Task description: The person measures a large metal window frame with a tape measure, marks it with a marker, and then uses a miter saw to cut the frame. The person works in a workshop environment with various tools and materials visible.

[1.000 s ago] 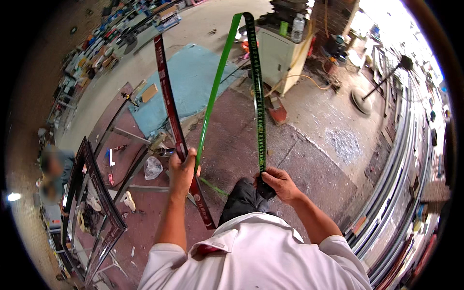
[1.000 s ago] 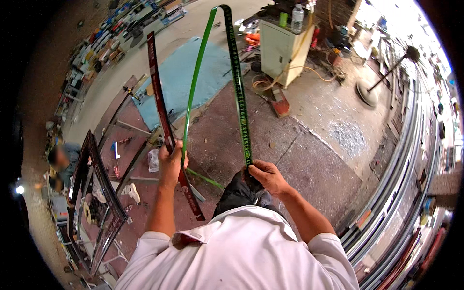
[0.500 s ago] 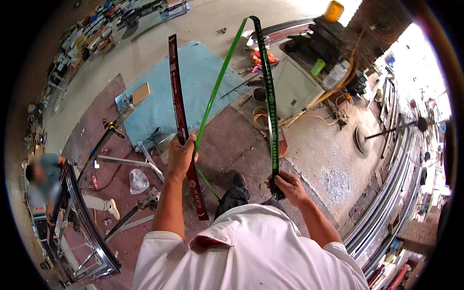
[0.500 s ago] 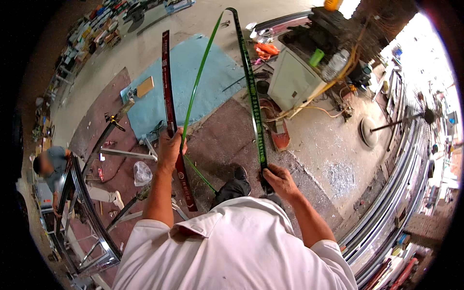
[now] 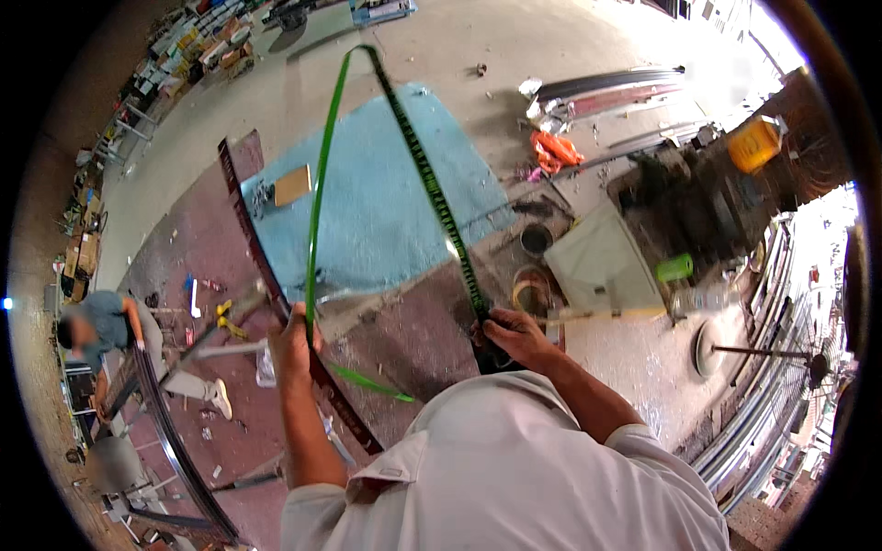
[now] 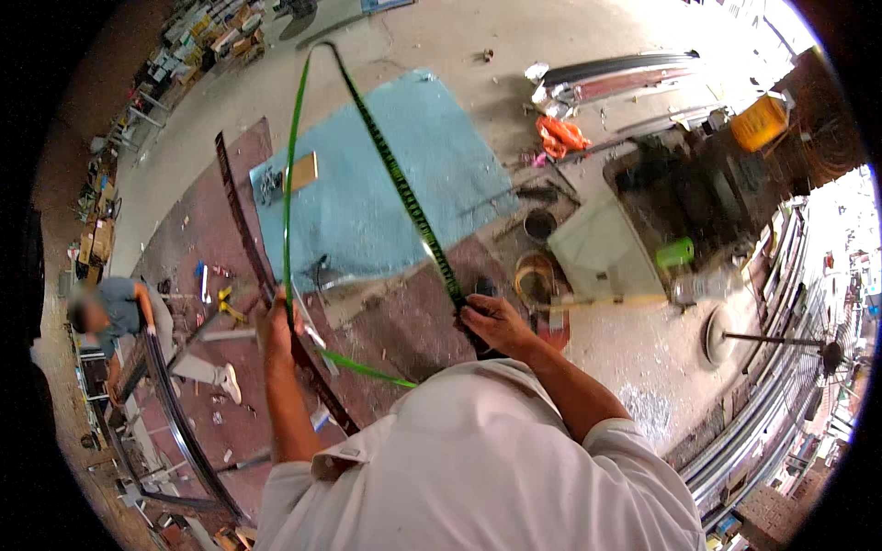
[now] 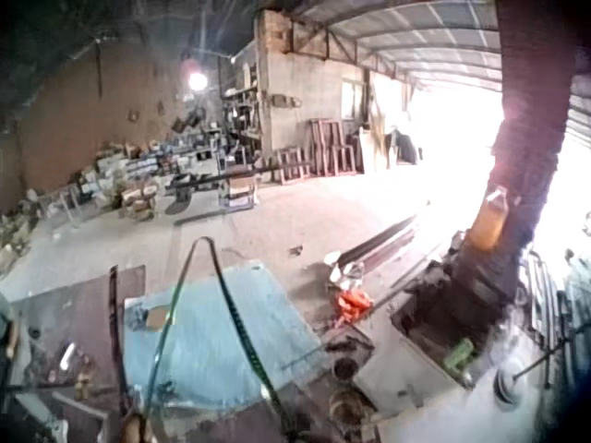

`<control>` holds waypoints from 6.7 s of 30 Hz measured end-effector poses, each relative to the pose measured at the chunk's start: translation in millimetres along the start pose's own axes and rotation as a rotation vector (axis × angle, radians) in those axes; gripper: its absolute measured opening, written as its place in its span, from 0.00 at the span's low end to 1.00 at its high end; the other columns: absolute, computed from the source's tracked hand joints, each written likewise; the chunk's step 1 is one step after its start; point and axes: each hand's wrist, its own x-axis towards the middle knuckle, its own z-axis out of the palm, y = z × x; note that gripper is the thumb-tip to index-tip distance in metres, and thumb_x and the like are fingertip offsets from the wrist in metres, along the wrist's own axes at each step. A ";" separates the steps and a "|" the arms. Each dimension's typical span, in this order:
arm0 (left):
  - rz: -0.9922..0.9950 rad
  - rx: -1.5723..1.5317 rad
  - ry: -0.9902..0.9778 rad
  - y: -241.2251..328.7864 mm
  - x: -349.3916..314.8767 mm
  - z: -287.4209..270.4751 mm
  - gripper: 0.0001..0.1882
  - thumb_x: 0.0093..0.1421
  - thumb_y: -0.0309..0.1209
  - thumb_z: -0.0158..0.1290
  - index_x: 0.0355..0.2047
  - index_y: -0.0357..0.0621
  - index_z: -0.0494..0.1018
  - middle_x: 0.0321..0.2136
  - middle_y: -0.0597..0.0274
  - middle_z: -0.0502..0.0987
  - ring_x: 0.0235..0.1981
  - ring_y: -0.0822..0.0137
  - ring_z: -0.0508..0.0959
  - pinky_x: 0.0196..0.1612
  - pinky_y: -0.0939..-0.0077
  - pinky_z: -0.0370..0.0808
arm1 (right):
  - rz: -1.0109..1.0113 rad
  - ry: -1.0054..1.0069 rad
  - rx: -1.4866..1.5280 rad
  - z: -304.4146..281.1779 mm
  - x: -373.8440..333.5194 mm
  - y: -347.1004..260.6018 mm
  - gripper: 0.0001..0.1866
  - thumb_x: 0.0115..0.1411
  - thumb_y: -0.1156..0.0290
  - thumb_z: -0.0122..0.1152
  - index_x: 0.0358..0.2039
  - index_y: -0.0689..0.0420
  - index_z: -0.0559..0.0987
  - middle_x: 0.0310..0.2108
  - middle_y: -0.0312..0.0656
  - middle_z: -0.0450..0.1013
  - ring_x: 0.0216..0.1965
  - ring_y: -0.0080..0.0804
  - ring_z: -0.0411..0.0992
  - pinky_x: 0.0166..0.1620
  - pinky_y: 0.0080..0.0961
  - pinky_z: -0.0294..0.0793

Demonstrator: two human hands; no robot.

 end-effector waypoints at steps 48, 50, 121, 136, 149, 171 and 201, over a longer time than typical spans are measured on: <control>0.227 0.271 -0.446 465.1 1145.9 794.3 0.17 0.67 0.43 0.60 0.33 0.44 0.69 0.19 0.70 0.69 0.13 0.77 0.68 0.17 0.79 0.68 | -0.185 0.291 0.341 -678.3 997.1 -616.4 0.14 0.73 0.65 0.55 0.45 0.64 0.80 0.36 0.37 0.78 0.39 0.22 0.75 0.46 0.22 0.75; 0.234 0.275 -0.488 492.7 1181.7 857.3 0.17 0.66 0.42 0.60 0.30 0.43 0.70 0.18 0.70 0.70 0.14 0.77 0.70 0.17 0.79 0.68 | -0.214 0.307 0.356 -724.1 1021.3 -653.6 0.15 0.73 0.63 0.55 0.46 0.64 0.80 0.38 0.38 0.79 0.41 0.24 0.76 0.48 0.24 0.75; -0.164 0.244 -1.726 908.4 1785.1 3140.4 0.14 0.70 0.40 0.56 0.42 0.41 0.72 0.27 0.61 0.78 0.27 0.69 0.78 0.32 0.73 0.77 | -0.823 0.593 0.681 -2720.0 1529.7 -1492.5 0.15 0.75 0.60 0.54 0.48 0.58 0.79 0.39 0.39 0.79 0.42 0.27 0.79 0.48 0.27 0.80; 0.071 0.477 -1.448 940.9 1873.2 3604.8 0.07 0.68 0.31 0.55 0.34 0.43 0.70 0.21 0.66 0.75 0.18 0.73 0.75 0.23 0.76 0.74 | -1.166 1.042 0.814 -3234.5 1426.2 -1614.2 0.16 0.72 0.61 0.55 0.47 0.63 0.79 0.38 0.47 0.81 0.40 0.36 0.83 0.48 0.32 0.83; 0.497 0.756 -1.398 1000.8 1903.4 4075.4 0.08 0.61 0.28 0.61 0.33 0.39 0.73 0.24 0.65 0.77 0.20 0.69 0.77 0.26 0.70 0.76 | -1.452 1.586 0.907 -3596.3 1266.7 -1634.1 0.15 0.64 0.63 0.67 0.45 0.61 0.81 0.42 0.44 0.80 0.42 0.41 0.80 0.50 0.36 0.81; 0.470 0.939 -1.212 1050.0 1868.0 4760.6 0.13 0.55 0.35 0.59 0.26 0.37 0.73 0.20 0.61 0.77 0.23 0.68 0.79 0.29 0.66 0.77 | -1.065 1.872 0.799 -4400.3 1202.5 -1777.1 0.13 0.72 0.64 0.54 0.44 0.60 0.81 0.34 0.41 0.79 0.35 0.34 0.82 0.37 0.29 0.84; 0.452 0.862 -1.336 1237.5 1735.4 5812.0 0.12 0.56 0.34 0.60 0.27 0.36 0.73 0.20 0.60 0.77 0.22 0.69 0.76 0.26 0.67 0.74 | -1.061 1.964 0.771 -5394.0 1050.5 -1990.4 0.14 0.75 0.63 0.51 0.46 0.58 0.80 0.36 0.42 0.79 0.38 0.32 0.81 0.43 0.27 0.82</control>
